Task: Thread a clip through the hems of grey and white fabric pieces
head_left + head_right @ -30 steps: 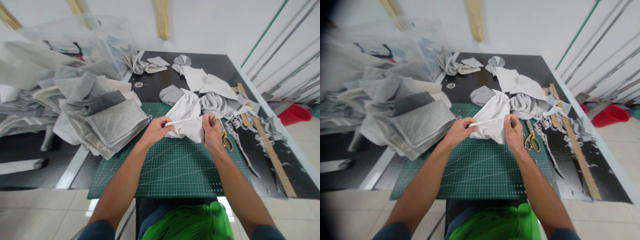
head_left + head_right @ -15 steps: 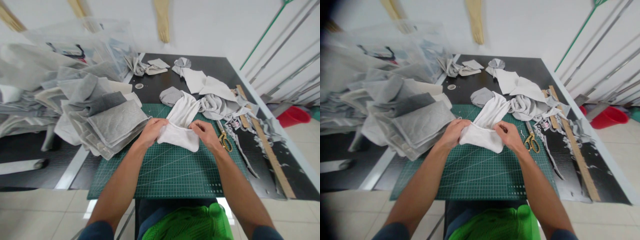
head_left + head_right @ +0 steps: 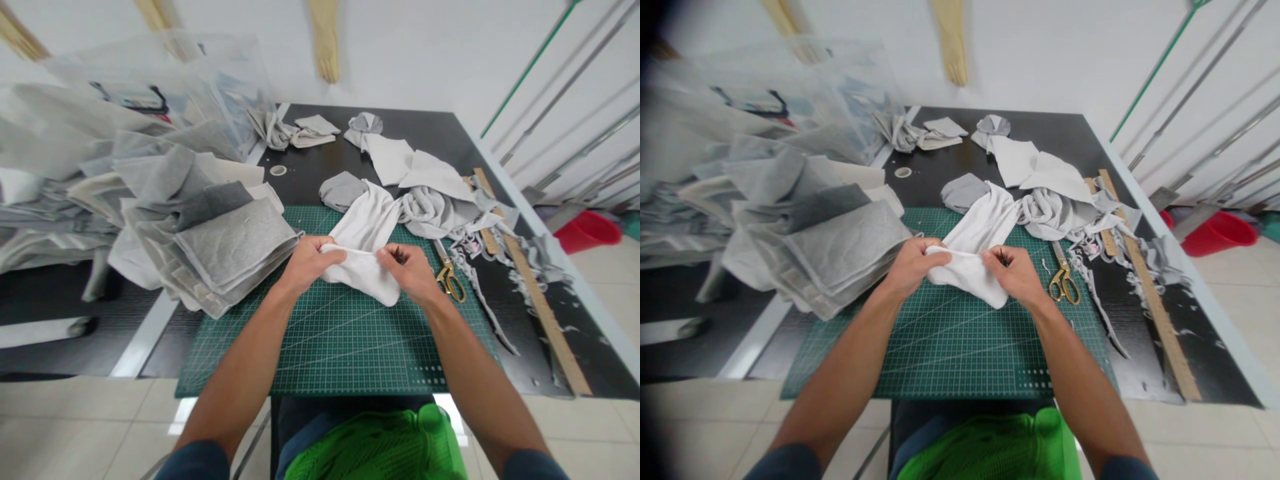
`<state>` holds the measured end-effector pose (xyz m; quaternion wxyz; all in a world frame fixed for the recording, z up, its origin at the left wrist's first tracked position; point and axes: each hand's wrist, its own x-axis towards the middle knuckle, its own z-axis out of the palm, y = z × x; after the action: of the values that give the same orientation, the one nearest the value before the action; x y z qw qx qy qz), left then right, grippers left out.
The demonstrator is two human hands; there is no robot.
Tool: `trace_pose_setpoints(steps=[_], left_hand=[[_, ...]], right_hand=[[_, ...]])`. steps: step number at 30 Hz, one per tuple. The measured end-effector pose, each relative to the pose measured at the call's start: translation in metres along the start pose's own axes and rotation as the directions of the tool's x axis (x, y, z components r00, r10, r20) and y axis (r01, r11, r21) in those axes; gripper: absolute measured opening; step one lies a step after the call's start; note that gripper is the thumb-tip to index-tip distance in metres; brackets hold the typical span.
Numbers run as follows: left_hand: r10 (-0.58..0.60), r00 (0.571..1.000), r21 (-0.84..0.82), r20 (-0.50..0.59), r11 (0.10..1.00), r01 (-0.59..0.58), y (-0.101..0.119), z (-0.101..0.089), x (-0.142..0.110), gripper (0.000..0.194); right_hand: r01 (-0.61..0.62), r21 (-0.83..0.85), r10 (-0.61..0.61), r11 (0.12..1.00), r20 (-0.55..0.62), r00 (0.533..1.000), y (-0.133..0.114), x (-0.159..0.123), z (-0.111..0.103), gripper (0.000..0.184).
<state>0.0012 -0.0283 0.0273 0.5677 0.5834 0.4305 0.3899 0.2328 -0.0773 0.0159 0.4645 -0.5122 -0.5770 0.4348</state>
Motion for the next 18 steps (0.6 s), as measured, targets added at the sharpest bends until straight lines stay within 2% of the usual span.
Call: trace_pose_setpoints(steps=[3,5,7,11,15,18], left_hand=[[0.047,0.995,-0.046,0.090,0.998,-0.043,0.004,0.004,-0.005,0.024],[0.056,0.993,-0.113,0.099,0.993,-0.045,0.004,0.008,-0.007,0.028],[0.031,0.999,-0.188,0.043,0.982,-0.023,0.001,0.013,-0.007,0.028],[-0.009,0.994,-0.290,-0.110,0.957,-0.024,-0.004,0.020,-0.004,0.054],[-0.033,0.979,-0.254,-0.201,0.967,-0.019,-0.007,0.023,0.000,0.054],[-0.021,0.973,-0.200,-0.231,0.979,-0.027,-0.009,0.024,0.000,0.052]], right_hand=[[-0.033,0.068,0.031,0.997,0.042,0.999,-0.001,-0.002,0.002,0.050],[-0.065,0.113,0.058,0.991,0.063,0.996,-0.002,-0.002,0.004,0.052],[-0.106,0.169,0.093,0.980,0.082,0.992,-0.003,-0.003,0.006,0.053],[-0.148,0.256,0.129,0.955,0.091,0.987,-0.007,-0.001,0.007,0.053],[-0.120,0.284,0.106,0.951,0.064,0.992,-0.008,0.000,0.004,0.058],[-0.050,0.216,0.039,0.975,0.054,0.998,-0.009,0.000,0.002,0.057]])
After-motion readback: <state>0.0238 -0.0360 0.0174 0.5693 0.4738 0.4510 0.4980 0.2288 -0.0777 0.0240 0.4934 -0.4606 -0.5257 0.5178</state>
